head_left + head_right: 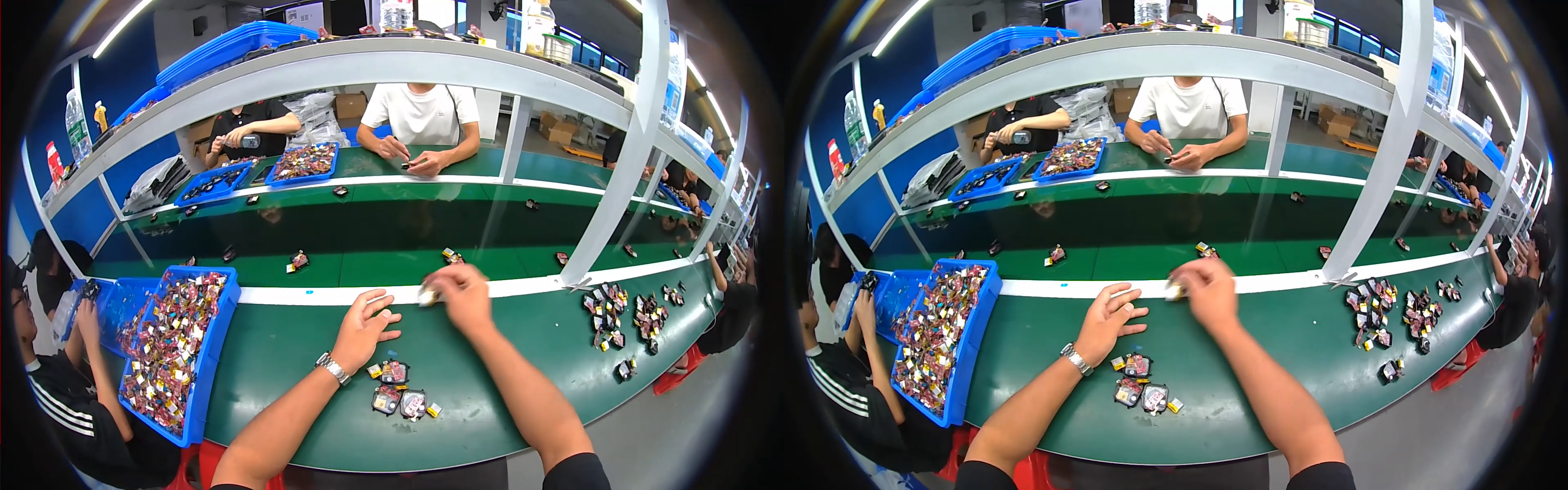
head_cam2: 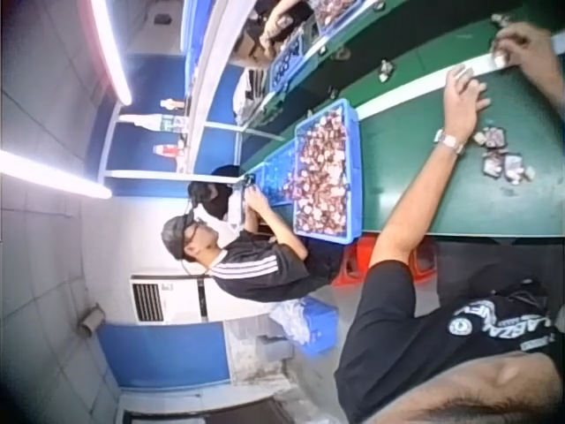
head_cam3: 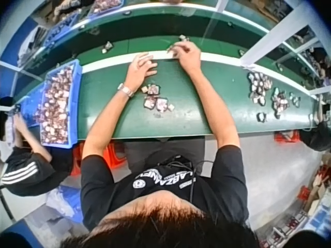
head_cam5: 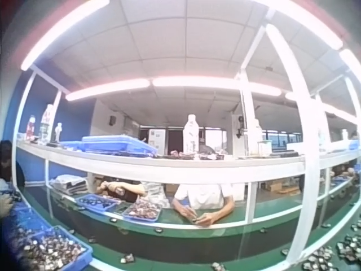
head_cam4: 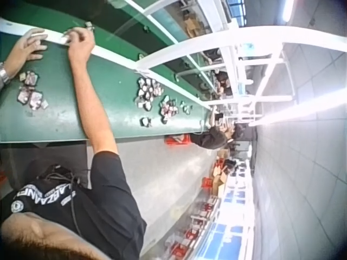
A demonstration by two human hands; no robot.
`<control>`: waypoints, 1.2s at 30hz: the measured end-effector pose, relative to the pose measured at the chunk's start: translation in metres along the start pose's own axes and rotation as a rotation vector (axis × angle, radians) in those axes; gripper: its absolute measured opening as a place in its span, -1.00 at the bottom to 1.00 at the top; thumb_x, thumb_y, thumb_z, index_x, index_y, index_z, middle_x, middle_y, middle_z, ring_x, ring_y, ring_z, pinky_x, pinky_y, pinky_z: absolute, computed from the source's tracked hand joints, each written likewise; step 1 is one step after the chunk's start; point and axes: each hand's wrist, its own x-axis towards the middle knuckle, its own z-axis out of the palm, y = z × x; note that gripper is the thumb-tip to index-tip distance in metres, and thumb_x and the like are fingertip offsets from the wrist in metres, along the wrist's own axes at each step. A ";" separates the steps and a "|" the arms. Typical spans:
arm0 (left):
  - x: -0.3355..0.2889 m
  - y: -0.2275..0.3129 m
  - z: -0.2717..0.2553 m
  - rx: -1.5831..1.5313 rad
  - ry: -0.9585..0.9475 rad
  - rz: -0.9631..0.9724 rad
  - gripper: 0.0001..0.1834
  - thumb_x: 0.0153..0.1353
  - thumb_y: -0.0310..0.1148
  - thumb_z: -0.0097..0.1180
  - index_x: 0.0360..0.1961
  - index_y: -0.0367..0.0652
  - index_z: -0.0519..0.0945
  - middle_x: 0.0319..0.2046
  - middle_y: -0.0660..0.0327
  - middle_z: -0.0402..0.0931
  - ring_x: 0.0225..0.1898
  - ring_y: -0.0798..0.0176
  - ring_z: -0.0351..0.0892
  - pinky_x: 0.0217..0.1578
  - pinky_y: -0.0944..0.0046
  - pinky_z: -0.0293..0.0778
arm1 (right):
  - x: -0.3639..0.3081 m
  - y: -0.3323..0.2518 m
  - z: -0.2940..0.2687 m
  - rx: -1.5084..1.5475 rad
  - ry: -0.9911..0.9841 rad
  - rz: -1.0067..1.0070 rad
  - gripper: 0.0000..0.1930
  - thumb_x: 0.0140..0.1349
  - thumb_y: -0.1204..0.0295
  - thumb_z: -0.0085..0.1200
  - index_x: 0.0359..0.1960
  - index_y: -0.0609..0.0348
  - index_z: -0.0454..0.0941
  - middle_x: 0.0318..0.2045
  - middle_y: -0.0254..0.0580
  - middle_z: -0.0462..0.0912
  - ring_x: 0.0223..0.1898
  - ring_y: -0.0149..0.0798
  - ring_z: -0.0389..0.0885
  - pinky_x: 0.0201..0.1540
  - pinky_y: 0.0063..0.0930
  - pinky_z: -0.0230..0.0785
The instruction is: Assembling small colorful toy pieces on a factory conveyor belt.
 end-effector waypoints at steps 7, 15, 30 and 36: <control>0.005 -0.005 -0.002 0.088 -0.166 -0.010 -0.64 0.39 -0.50 -0.07 0.18 -0.30 0.34 0.16 -0.06 0.45 0.09 0.11 0.57 0.02 0.17 0.62 | 0.063 0.072 -0.097 -0.596 0.425 0.229 -0.81 0.06 0.40 0.32 -0.31 0.22 0.72 -0.30 -0.08 0.72 -0.24 -0.11 0.68 -0.09 -0.26 0.49; 0.003 -0.004 -0.008 0.130 -0.188 -0.011 -0.71 0.39 -0.50 -0.07 0.10 -0.34 0.41 0.03 -0.02 0.55 0.01 0.17 0.61 -0.02 0.21 0.62 | 0.050 0.023 -0.033 -1.138 0.039 0.018 -0.57 0.03 0.21 0.33 -0.07 0.09 0.61 -0.20 -0.16 0.67 0.00 -0.07 0.47 0.07 -0.14 0.20; 0.011 0.002 -0.032 -0.097 -0.377 -0.208 -0.56 0.51 -0.16 -0.15 0.20 -0.27 0.45 -0.09 0.23 0.56 -0.13 0.40 0.57 -0.08 0.33 0.55 | -0.044 -0.073 0.005 -0.395 -0.453 -0.339 -0.39 -0.03 0.46 0.40 0.13 0.13 0.46 -0.07 -0.13 0.56 0.03 -0.03 0.46 0.10 -0.23 0.37; 0.005 0.009 -0.021 -0.083 -0.382 -0.178 -0.56 0.47 -0.39 -0.16 0.32 -0.23 0.30 -0.01 0.14 0.52 -0.05 0.28 0.61 -0.01 0.22 0.62 | -0.038 -0.070 -0.004 -0.512 -0.429 -0.565 -0.63 0.01 0.51 0.31 -0.09 0.10 0.58 0.02 -0.18 0.53 0.06 -0.04 0.46 0.08 -0.20 0.39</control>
